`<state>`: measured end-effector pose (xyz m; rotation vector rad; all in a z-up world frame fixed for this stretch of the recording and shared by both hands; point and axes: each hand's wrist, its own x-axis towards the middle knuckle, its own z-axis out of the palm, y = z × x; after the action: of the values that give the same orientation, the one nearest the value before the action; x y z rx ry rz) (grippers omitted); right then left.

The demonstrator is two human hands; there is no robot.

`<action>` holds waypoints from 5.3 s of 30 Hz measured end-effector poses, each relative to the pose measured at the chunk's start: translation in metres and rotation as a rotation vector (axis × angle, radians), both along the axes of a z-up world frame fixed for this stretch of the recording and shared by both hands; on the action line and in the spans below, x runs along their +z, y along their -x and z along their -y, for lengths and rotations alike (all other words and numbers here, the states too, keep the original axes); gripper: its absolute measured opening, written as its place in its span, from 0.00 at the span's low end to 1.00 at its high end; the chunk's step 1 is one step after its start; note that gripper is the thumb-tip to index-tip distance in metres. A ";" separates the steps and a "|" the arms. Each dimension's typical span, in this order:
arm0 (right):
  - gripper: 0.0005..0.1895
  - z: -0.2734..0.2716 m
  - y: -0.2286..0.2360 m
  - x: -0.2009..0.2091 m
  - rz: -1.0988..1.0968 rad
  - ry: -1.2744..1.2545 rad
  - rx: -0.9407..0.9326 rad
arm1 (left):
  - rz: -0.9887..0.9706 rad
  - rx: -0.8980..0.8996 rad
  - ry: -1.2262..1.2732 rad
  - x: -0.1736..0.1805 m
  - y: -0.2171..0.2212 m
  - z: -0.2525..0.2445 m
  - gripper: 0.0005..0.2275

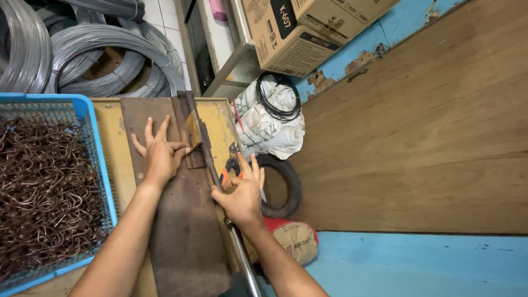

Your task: Bending small metal wires into hook shapes using a manual jig and pliers at a workbench.

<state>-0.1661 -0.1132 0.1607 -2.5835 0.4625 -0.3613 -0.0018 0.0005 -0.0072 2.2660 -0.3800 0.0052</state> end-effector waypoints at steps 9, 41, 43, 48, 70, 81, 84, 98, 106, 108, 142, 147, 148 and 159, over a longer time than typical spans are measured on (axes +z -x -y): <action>0.10 0.002 0.000 -0.004 -0.012 -0.007 -0.018 | -0.030 0.012 0.099 -0.003 0.003 -0.002 0.05; 0.10 0.004 0.000 -0.008 -0.062 -0.034 -0.044 | -0.007 -0.015 -0.070 0.009 0.019 -0.018 0.05; 0.10 0.005 0.002 -0.010 -0.068 -0.017 -0.041 | -0.012 -0.013 -0.089 0.015 0.026 -0.028 0.05; 0.09 0.011 0.005 -0.029 -0.010 0.133 0.016 | 0.140 -0.031 -0.077 0.032 0.037 -0.049 0.05; 0.24 0.042 -0.003 -0.062 0.007 -0.339 0.014 | 0.102 -0.187 0.315 0.044 0.060 -0.055 0.06; 0.19 -0.034 -0.064 -0.076 -0.121 -0.979 0.264 | 0.205 0.007 0.312 0.055 0.075 -0.143 0.06; 0.20 -0.100 -0.093 -0.062 -0.124 -1.110 0.294 | 0.268 0.146 0.233 0.078 0.074 -0.197 0.04; 0.18 -0.193 -0.194 -0.154 -0.258 -0.480 0.392 | 0.017 0.441 -0.003 -0.009 0.005 -0.291 0.05; 0.13 -0.210 -0.191 -0.105 0.003 -0.410 0.465 | -0.081 0.474 -0.008 0.046 0.017 -0.301 0.07; 0.08 -0.231 -0.184 -0.080 0.116 -0.299 0.520 | -0.041 0.415 0.087 0.077 0.042 -0.317 0.08; 0.06 -0.471 -0.168 -0.152 0.275 0.581 1.616 | -0.246 0.673 -0.349 0.065 0.155 -0.517 0.14; 0.08 -0.442 -0.149 -0.091 -0.023 -0.107 1.427 | -0.051 0.761 -0.015 0.091 0.164 -0.506 0.09; 0.08 -0.437 -0.144 -0.086 -0.015 -0.104 1.422 | -0.043 0.755 -0.015 0.099 0.162 -0.498 0.09; 0.14 -0.353 -0.130 -0.042 0.094 -0.583 1.106 | -0.276 0.717 0.697 0.074 0.107 -0.403 0.15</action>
<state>-0.0364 0.2401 0.1187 -1.8642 -0.7802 0.0568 -0.1087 0.4031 0.0666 1.5677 0.5222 0.1662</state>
